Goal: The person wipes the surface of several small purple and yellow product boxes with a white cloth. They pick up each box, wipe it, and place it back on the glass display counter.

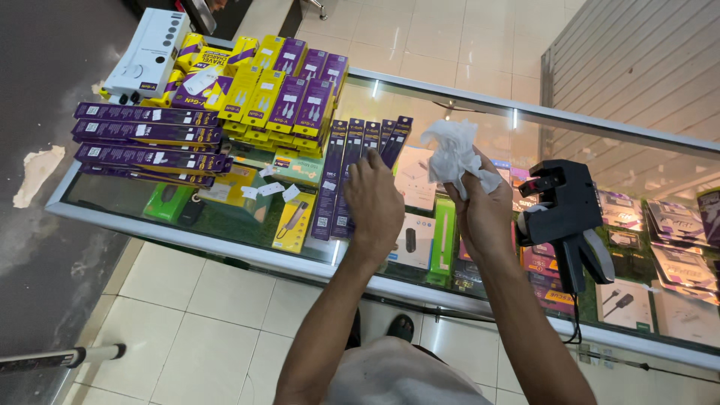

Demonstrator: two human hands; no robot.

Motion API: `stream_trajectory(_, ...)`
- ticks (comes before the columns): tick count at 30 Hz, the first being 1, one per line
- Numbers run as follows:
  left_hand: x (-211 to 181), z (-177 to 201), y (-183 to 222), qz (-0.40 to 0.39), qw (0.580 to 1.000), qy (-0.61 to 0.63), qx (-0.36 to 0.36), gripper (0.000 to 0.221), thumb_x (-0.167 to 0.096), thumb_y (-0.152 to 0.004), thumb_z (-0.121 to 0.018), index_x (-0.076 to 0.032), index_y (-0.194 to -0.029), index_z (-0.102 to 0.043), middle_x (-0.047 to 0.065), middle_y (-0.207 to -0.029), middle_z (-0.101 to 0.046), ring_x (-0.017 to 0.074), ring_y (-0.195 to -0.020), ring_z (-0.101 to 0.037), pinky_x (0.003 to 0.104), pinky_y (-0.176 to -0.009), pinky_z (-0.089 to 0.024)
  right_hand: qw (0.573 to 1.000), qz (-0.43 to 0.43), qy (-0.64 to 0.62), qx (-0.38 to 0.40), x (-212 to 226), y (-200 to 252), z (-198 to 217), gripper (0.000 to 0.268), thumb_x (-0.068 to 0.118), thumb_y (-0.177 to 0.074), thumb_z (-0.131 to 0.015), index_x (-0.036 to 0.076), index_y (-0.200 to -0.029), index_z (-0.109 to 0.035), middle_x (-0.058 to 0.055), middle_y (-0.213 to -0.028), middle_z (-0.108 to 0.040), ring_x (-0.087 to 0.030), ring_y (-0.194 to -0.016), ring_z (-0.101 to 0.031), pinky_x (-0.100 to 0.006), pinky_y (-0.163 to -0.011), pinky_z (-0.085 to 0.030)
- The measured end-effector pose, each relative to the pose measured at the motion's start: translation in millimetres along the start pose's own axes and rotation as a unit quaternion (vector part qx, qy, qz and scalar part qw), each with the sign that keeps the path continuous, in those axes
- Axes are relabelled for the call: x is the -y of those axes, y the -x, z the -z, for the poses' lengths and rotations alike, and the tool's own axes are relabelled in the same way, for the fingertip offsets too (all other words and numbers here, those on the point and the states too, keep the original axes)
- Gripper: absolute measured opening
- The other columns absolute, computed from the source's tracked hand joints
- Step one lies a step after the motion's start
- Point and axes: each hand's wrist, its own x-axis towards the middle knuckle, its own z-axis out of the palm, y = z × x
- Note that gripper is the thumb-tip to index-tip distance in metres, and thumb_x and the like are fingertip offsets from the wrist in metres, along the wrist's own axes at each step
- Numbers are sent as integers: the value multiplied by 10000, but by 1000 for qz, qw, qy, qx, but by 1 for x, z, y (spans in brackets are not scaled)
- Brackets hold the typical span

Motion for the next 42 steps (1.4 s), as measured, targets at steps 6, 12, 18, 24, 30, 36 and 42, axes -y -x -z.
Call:
stream_trajectory(6,4,72,53,-61,974,215,36,545,-91,-1099,-682,150,-1582,-609,285,-1273,-642,426,-1094,-758,523,-810,-662,1000,23,-17,4,3,-13,36,566,-78,-1118,-510,-57,-1684,-527,-325,-1588,-640,-419,-1449,-700,-568,-1230,-640)
stream_trajectory(12,20,56,79,-127,943,305,35,530,-171,-1128,-662,81,-1593,-639,287,-1189,-723,424,-958,-817,501,-718,-662,998,22,41,33,32,16,15,543,-77,-1098,-539,-56,-1638,-594,-307,-1508,-690,-380,-1400,-718,-555,-1195,-653)
stream_trajectory(18,18,60,93,-157,947,280,4,530,-201,-1129,-668,53,-1594,-654,267,-1180,-793,394,-981,-819,457,-716,-634,982,52,158,89,48,23,8,517,-46,-1111,-548,-24,-1618,-642,-323,-1450,-724,-417,-1385,-713,-632,-1148,-633)
stream_trajectory(24,18,65,95,-161,953,255,-6,540,-195,-1133,-662,41,-1618,-635,272,-1206,-790,421,-1041,-812,473,-747,-653,973,60,193,109,67,23,-1,536,-46,-1083,-557,16,-1596,-699,-232,-1328,-763,-323,-1293,-730,-573,-1102,-630)
stream_trajectory(30,20,77,95,-167,954,247,10,536,-181,-1126,-671,59,-1604,-640,295,-1227,-786,443,-1089,-808,481,-777,-670,981,25,167,97,54,8,24,462,-4,-1112,-617,55,-1546,-760,-214,-1260,-807,-270,-1185,-769,-537,-1059,-650)
stream_trajectory(36,23,83,98,-162,957,239,21,514,-146,-1119,-674,77,-1582,-655,308,-1239,-780,451,-1116,-805,491,-803,-687,971,25,219,93,69,23,20,434,13,-1085,-641,54,-1488,-796,-184,-1212,-818,-245,-1162,-759,-532,-1077,-637)
stream_trajectory(42,28,87,104,-161,969,186,-11,487,-165,-1114,-706,41,-1555,-693,277,-1228,-751,435,-1106,-806,487,-777,-701,905,254,329,96,78,30,34,459,-179,-1098,-572,-104,-1524,-727,-392,-1386,-753,-484,-1388,-668,-621,-1199,-516)
